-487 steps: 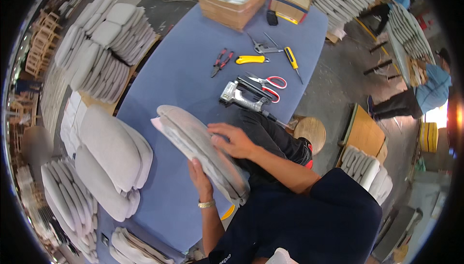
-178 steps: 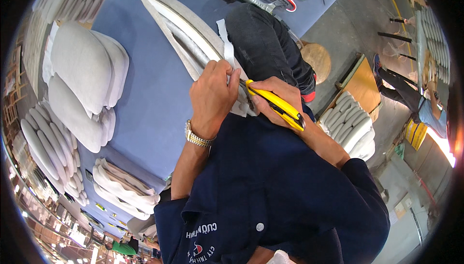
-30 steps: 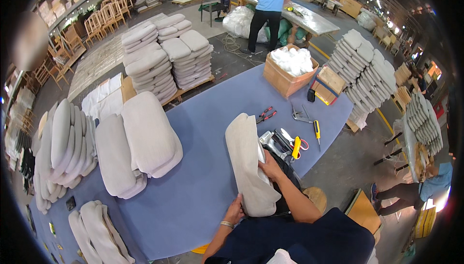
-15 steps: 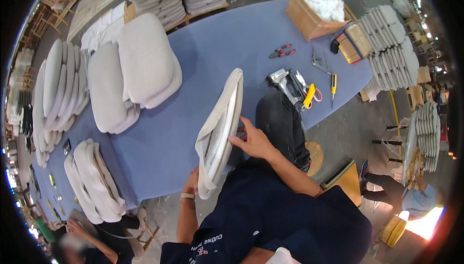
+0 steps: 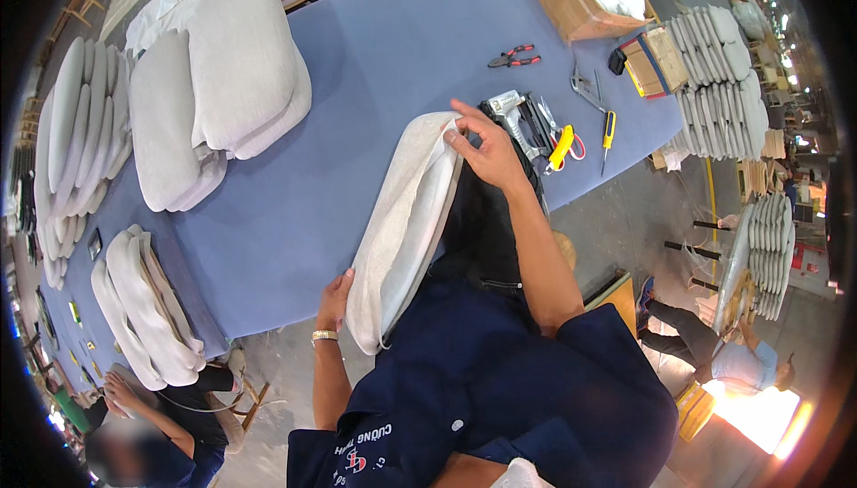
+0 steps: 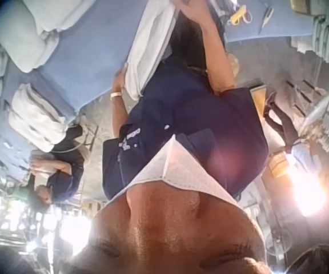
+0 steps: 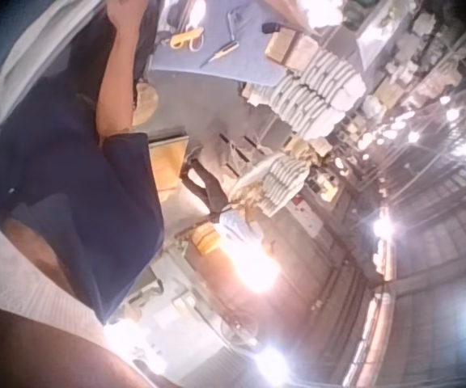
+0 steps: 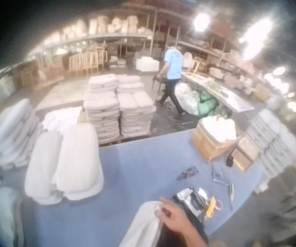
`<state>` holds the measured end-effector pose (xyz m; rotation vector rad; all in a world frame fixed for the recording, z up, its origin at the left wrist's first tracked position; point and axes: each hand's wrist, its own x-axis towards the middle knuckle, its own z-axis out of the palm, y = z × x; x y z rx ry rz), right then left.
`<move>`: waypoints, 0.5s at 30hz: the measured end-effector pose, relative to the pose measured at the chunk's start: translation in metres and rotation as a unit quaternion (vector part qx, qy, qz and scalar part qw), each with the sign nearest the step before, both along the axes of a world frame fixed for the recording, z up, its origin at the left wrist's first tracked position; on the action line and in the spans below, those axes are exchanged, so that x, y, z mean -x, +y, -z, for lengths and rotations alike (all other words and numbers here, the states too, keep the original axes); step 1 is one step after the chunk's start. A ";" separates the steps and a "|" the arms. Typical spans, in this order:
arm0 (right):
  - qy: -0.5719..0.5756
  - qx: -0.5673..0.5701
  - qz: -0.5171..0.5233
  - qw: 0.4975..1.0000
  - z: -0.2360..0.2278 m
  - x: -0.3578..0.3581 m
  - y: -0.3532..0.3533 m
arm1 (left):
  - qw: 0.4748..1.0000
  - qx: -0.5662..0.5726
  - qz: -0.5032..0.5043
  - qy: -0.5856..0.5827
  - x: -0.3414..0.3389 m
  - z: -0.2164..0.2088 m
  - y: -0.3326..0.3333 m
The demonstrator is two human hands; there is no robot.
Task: The person assembles white fabric cushions by folding the edges, using a staple gun to secure seams, and trimming excess fabric with a utility knife. They handle multiple cushions sequentially, stacking completed units on the table.
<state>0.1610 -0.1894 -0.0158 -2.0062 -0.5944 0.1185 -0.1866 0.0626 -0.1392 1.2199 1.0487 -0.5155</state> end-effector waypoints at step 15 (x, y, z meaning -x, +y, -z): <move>-0.010 0.071 0.060 0.996 0.001 -0.017 0.018 | 0.799 -0.370 0.230 -0.414 -0.193 -0.178 -0.066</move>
